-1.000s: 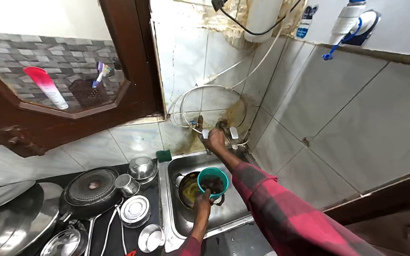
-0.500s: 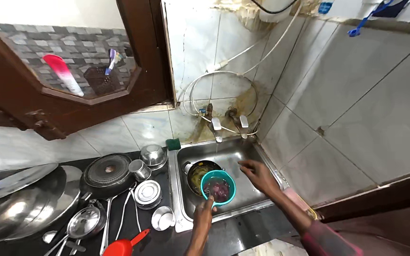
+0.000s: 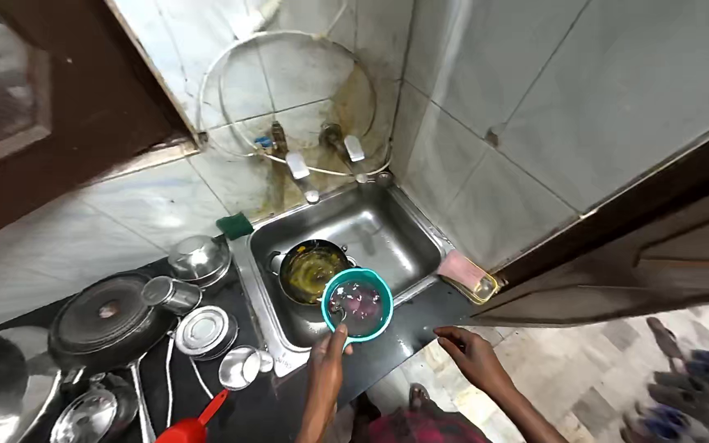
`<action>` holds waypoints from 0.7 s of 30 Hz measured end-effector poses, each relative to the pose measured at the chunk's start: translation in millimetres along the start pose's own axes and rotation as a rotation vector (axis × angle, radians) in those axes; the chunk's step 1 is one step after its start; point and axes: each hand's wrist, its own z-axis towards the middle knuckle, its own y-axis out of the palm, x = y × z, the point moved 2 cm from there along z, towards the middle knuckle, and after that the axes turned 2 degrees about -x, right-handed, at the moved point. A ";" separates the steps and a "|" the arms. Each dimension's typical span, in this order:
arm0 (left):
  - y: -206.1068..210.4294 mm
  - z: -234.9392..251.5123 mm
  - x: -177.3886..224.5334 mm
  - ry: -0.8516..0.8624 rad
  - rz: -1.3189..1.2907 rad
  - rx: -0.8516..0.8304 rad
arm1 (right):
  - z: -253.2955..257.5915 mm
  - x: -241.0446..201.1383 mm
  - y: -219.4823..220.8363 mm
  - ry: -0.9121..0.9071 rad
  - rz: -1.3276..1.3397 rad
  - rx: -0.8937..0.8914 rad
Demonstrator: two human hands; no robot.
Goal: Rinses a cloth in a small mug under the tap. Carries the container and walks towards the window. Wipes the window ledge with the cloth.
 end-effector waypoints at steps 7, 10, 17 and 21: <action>45.9 -42.1 -6.5 -0.028 -0.046 -0.152 | -41.3 7.0 -28.5 -0.111 0.041 0.185; 71.9 -61.4 -22.4 -0.056 -0.009 -0.236 | -69.3 18.7 -41.7 -0.162 0.058 0.281; 153.6 -109.7 -45.7 -0.069 0.154 -0.382 | -137.6 65.6 -90.5 -0.180 0.074 0.476; 204.2 -141.0 -59.1 -0.022 0.242 -0.522 | -181.5 95.5 -115.7 -0.237 0.010 0.600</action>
